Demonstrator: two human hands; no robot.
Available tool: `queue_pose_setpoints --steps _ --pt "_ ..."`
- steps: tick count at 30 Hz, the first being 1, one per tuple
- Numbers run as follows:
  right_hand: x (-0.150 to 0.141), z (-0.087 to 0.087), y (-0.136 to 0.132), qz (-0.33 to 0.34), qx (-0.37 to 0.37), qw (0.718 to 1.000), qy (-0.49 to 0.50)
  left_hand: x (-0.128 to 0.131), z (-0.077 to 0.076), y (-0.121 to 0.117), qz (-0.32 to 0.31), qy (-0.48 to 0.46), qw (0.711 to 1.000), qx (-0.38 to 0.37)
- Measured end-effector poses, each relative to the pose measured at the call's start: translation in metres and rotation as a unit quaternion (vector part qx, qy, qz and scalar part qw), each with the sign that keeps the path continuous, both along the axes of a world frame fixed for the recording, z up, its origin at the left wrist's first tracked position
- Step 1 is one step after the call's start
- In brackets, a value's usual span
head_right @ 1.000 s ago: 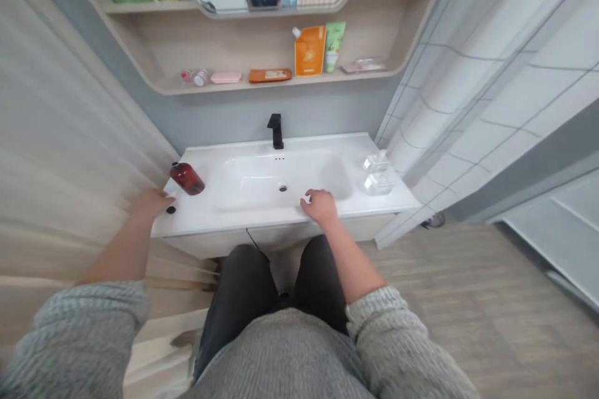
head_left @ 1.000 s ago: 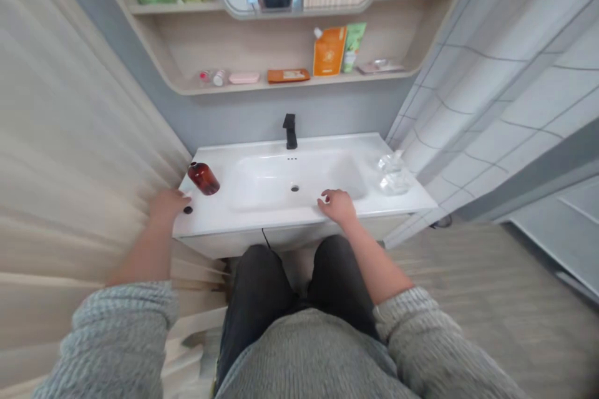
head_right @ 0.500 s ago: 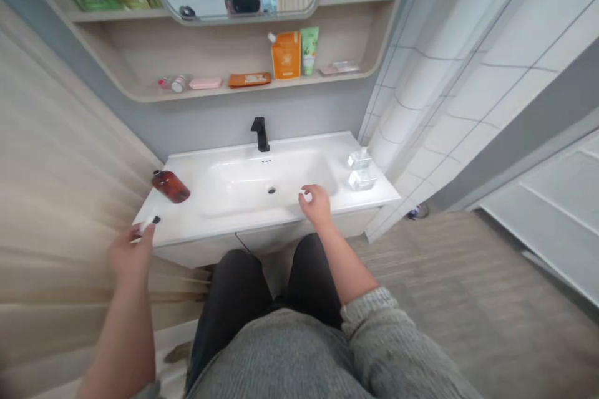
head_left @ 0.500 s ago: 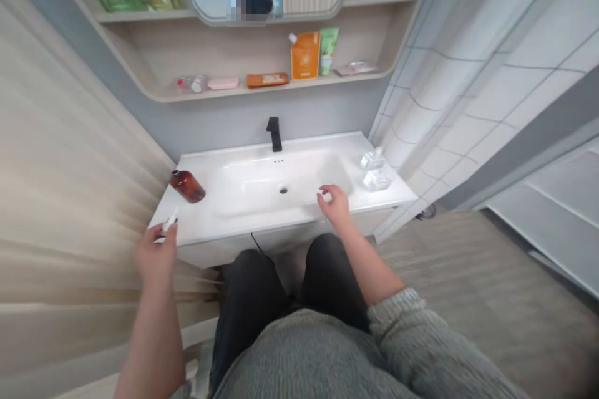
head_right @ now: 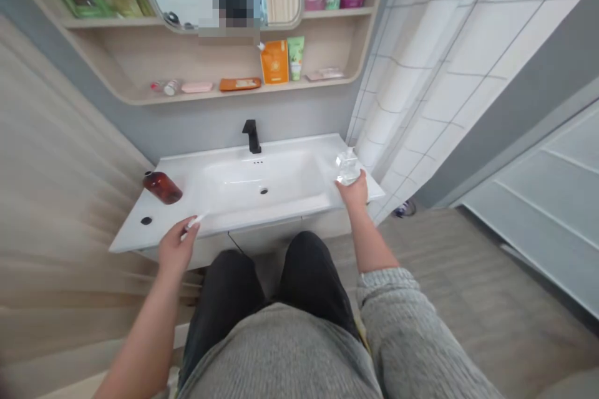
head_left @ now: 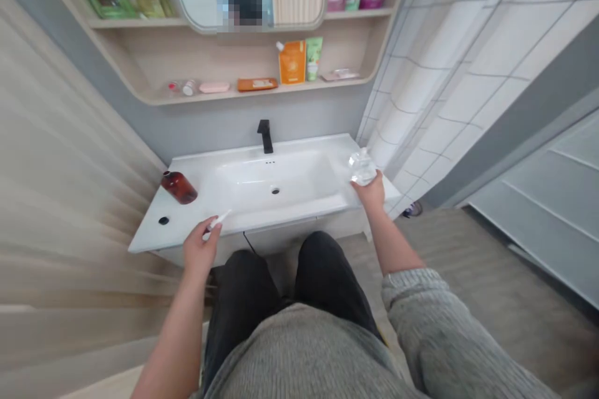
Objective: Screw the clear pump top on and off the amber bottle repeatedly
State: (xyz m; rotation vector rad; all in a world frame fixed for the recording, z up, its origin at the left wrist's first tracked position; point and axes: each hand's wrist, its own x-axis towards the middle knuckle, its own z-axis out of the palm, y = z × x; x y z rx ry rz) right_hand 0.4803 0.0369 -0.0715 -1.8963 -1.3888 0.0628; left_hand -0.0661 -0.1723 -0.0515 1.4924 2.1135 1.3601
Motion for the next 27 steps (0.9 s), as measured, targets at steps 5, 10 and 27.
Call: queue_pose_setpoints --steps 5,10,27 --pt "0.005 0.014 0.001 -0.038 -0.051 0.996 0.065 0.007 0.0 -0.021 -0.035 0.019 0.999 0.033" --pt "-0.008 0.026 -0.006 -0.006 -0.045 0.994 0.096 0.002 0.011 -0.019 -0.051 0.003 0.998 0.037" --pt "-0.188 0.079 -0.181 0.479 -0.044 0.825 0.297 0.093 0.202 0.007 -0.284 0.101 0.953 0.009"
